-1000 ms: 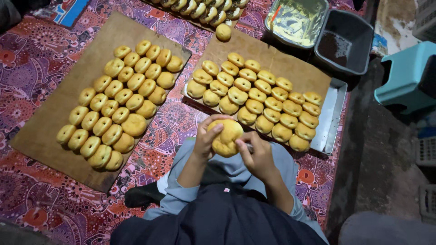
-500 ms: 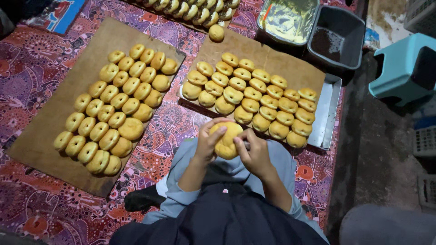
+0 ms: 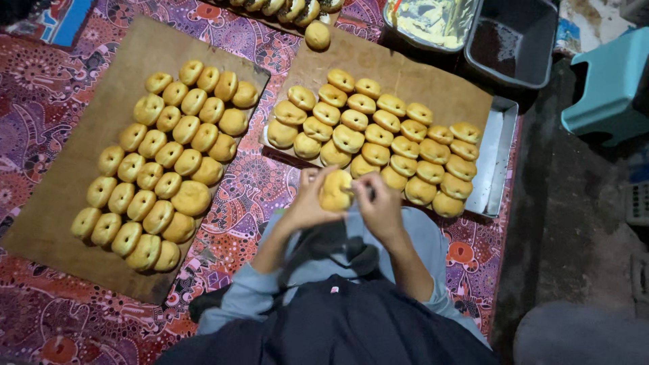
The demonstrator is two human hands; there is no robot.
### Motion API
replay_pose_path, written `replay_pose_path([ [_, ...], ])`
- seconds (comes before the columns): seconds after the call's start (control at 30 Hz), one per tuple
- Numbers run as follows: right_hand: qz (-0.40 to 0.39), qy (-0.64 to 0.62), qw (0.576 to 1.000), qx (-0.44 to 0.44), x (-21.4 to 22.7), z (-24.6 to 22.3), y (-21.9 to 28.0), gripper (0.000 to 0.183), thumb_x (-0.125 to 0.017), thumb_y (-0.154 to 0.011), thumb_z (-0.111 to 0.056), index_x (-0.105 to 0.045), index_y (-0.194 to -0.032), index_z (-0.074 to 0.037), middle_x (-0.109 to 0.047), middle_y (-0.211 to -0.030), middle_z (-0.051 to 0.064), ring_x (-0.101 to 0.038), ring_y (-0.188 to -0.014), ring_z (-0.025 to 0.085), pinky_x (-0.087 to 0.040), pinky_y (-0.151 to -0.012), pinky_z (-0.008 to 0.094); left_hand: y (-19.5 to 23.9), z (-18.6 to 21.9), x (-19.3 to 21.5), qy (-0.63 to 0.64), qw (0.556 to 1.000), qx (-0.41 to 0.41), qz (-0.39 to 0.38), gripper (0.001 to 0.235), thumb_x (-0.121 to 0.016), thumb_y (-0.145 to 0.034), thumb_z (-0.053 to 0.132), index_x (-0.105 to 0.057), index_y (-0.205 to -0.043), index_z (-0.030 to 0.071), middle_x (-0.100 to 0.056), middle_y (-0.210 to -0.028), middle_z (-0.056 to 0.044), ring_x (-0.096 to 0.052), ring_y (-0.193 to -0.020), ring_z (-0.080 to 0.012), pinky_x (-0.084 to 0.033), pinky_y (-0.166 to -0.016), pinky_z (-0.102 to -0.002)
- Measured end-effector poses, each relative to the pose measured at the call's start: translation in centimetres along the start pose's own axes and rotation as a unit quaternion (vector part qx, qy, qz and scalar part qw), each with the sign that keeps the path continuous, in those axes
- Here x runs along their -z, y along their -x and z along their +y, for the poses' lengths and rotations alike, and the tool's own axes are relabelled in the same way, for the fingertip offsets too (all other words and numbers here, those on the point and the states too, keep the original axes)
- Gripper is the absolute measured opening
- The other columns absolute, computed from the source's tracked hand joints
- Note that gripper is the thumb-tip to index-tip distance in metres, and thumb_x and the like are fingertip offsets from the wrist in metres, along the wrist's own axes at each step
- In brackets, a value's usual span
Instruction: The person sits on a patterned floor mat and uses a small metal tool to open round pastries, then fills them with a light-colored cream from a nearby container. The filled pastries are placed in rows on cardboard trays. The person handles each pastry one at a time, repeating the same sequence throughout the clip.
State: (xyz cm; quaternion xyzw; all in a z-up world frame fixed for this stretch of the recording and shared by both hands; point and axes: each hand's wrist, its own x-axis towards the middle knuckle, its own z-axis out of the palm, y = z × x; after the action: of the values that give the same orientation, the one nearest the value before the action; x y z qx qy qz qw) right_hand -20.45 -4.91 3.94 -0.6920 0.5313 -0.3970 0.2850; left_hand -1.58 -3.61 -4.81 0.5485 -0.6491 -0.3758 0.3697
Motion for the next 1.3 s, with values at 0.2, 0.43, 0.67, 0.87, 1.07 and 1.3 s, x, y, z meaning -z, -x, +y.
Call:
replay_pose_path([
  [0.2,0.142,-0.052,0.984,-0.097,4.1,4.5,-2.4,0.018,-0.066,-0.103,-0.018,-0.063,-0.095,-0.002,-0.058,-0.077,0.004,-0.051,-0.064,0.011,-0.042,-0.056,0.030,-15.0,-11.4,7.9,-0.021,0.995,-0.089,-0.046,0.093,-0.086,-0.072,0.024,-0.042,-0.153,0.010,-0.047,-0.150,-0.020,-0.043,-0.143,-0.0356,-0.035,-0.119,-0.045],
  [0.43,0.077,-0.013,0.986,-0.145,-0.8,12.4,0.6,0.018,-0.065,-0.099,-0.018,-0.065,-0.091,-0.002,-0.065,-0.075,0.003,-0.059,-0.070,0.012,-0.049,-0.065,0.030,-33.8,-22.1,10.4,-0.134,0.981,-0.060,-0.126,0.064,-0.076,-0.068,0.011,-0.068,-0.131,0.018,-0.068,-0.131,-0.010,-0.062,-0.125,-0.0295,-0.049,-0.108,-0.038],
  [0.67,-0.020,-0.067,0.967,-0.245,-6.3,15.8,5.4,0.014,-0.069,-0.092,-0.018,-0.067,-0.089,-0.004,-0.067,-0.073,0.005,-0.059,-0.069,0.009,-0.050,-0.062,0.029,-38.1,-25.1,7.6,-0.133,0.928,0.052,-0.343,0.068,-0.078,-0.062,0.003,-0.070,-0.125,0.025,-0.068,-0.129,-0.004,-0.062,-0.119,-0.0249,-0.049,-0.102,-0.037],
  [0.87,-0.088,-0.109,0.958,-0.249,-8.7,15.9,6.0,0.014,-0.069,-0.092,-0.016,-0.066,-0.087,-0.003,-0.065,-0.070,0.004,-0.061,-0.066,0.009,-0.050,-0.063,0.028,-39.7,-26.1,9.0,0.044,0.897,0.068,-0.435,0.058,-0.066,-0.065,0.001,-0.077,-0.122,0.005,-0.072,-0.136,-0.009,-0.059,-0.132,-0.0181,-0.045,-0.108,-0.037],
  [1.07,-0.097,-0.125,0.956,-0.246,-8.8,15.9,5.4,0.014,-0.069,-0.092,-0.014,-0.065,-0.087,-0.002,-0.065,-0.073,0.005,-0.060,-0.069,0.010,-0.051,-0.065,0.028,-44.9,-25.6,6.7,-0.152,0.955,0.208,0.148,0.057,-0.078,-0.092,0.037,-0.059,-0.137,0.008,-0.060,-0.139,-0.021,-0.053,-0.131,-0.0346,-0.039,-0.114,-0.044],
  [1.3,-0.068,-0.110,0.957,-0.260,-7.5,17.3,5.5,0.014,-0.070,-0.091,-0.015,-0.066,-0.089,-0.002,-0.067,-0.076,0.005,-0.061,-0.071,0.010,-0.052,-0.068,0.029,-47.1,-23.1,1.0,-0.192,0.944,0.138,0.230,0.082,-0.090,-0.069,0.031,-0.048,-0.137,0.016,-0.051,-0.136,-0.022,-0.051,-0.123,-0.0453,-0.041,-0.105,-0.061],
])
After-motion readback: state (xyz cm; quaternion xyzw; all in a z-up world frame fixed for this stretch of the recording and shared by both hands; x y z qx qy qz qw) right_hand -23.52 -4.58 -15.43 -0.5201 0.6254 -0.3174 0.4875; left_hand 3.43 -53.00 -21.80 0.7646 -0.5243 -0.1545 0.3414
